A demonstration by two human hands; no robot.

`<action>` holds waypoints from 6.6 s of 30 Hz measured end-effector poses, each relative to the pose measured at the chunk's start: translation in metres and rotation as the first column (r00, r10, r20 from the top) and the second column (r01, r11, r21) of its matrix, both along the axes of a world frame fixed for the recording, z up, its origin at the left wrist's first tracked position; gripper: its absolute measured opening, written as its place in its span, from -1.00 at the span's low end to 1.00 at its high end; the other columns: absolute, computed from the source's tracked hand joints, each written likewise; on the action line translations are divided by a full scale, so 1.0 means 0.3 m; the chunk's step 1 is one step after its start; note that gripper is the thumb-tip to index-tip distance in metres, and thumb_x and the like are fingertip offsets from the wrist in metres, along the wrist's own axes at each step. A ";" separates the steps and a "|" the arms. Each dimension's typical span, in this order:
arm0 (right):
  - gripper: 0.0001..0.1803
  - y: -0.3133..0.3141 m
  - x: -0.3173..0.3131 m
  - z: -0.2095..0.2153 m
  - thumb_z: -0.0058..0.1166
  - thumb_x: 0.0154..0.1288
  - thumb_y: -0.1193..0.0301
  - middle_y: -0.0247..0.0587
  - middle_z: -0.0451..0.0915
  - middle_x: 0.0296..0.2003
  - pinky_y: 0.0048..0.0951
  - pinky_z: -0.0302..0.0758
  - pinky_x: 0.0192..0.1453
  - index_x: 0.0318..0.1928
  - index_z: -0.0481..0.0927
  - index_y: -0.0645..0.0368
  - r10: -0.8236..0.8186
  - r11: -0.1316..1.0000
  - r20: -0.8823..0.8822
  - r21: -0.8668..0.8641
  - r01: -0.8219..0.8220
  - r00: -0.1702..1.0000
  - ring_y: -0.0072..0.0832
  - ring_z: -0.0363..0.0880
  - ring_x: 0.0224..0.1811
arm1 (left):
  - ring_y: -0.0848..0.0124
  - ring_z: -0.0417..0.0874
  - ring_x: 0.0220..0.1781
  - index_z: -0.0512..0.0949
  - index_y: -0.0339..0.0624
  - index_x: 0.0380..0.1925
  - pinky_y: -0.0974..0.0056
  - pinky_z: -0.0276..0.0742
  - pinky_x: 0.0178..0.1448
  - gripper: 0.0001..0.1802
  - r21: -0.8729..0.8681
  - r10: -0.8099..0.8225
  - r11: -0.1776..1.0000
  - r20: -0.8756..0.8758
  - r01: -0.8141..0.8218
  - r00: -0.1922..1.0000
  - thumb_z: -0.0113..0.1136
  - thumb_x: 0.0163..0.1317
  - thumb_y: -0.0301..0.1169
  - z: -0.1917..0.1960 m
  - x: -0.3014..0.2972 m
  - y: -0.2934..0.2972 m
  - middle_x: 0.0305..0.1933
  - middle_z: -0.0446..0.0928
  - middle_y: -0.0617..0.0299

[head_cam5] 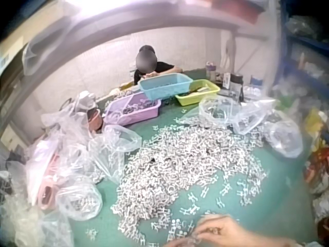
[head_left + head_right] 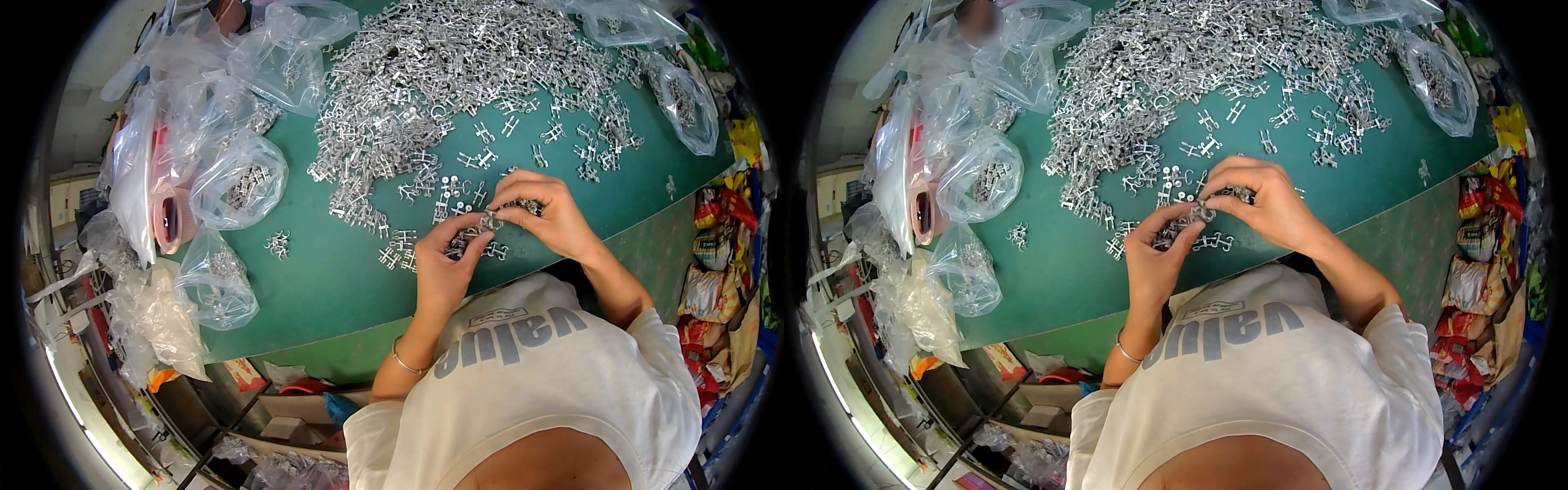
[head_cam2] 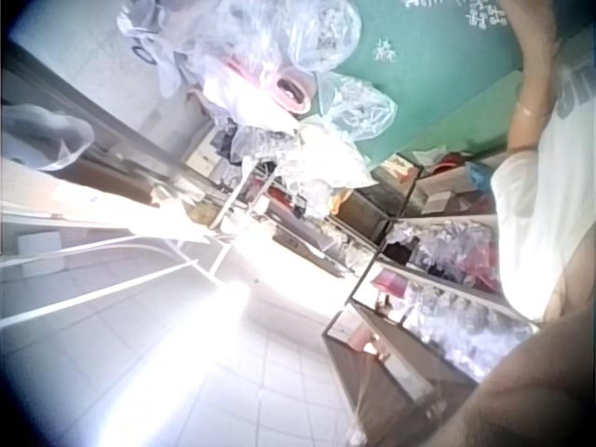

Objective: The person sorts small silver H-shaped components by hand, picking them from a pile and gathering them in their hand on a green workbench.

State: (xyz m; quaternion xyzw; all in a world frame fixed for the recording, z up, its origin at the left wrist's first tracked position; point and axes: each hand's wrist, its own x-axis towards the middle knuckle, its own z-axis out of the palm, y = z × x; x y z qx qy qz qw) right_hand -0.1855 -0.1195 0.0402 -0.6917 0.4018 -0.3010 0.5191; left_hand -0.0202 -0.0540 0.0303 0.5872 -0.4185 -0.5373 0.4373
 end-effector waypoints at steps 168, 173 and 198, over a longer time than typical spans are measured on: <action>-0.83 -0.103 -0.076 -0.091 -0.10 0.27 0.37 -0.14 0.53 -0.41 -0.68 0.07 -0.78 -0.28 0.47 0.22 -0.362 0.705 0.508 0.698 -0.127 0.782 -0.68 0.23 -0.72 | 0.48 0.24 -0.53 0.37 -0.08 -0.24 0.39 0.25 -0.49 -0.79 0.336 0.350 0.937 -0.902 -0.099 0.253 -0.19 0.34 -0.23 -0.117 0.081 0.093 -0.49 0.22 0.31; -0.64 -0.133 -0.097 -0.111 -0.18 0.25 0.35 0.00 0.48 -0.21 -0.56 0.35 -0.50 0.00 0.32 0.29 -0.448 0.671 0.595 0.717 -0.189 0.667 -0.46 0.42 -0.42 | 0.49 0.24 -0.53 0.37 -0.08 -0.24 0.40 0.24 -0.49 -0.80 0.326 0.338 0.941 -0.906 -0.089 0.256 -0.18 0.34 -0.23 -0.117 0.077 0.089 -0.48 0.22 0.31; -0.84 -0.203 0.068 -0.099 0.15 0.04 0.44 -0.25 0.45 -0.52 -0.35 0.39 -0.41 -0.32 0.58 0.19 -0.129 0.884 -0.469 -0.454 -0.114 0.873 -0.35 0.45 -0.51 | 0.47 0.28 -0.53 0.38 -0.08 -0.26 0.39 0.27 -0.48 -0.80 0.342 0.355 0.935 -0.894 -0.096 0.274 -0.17 0.33 -0.23 -0.112 0.071 0.101 -0.51 0.24 0.31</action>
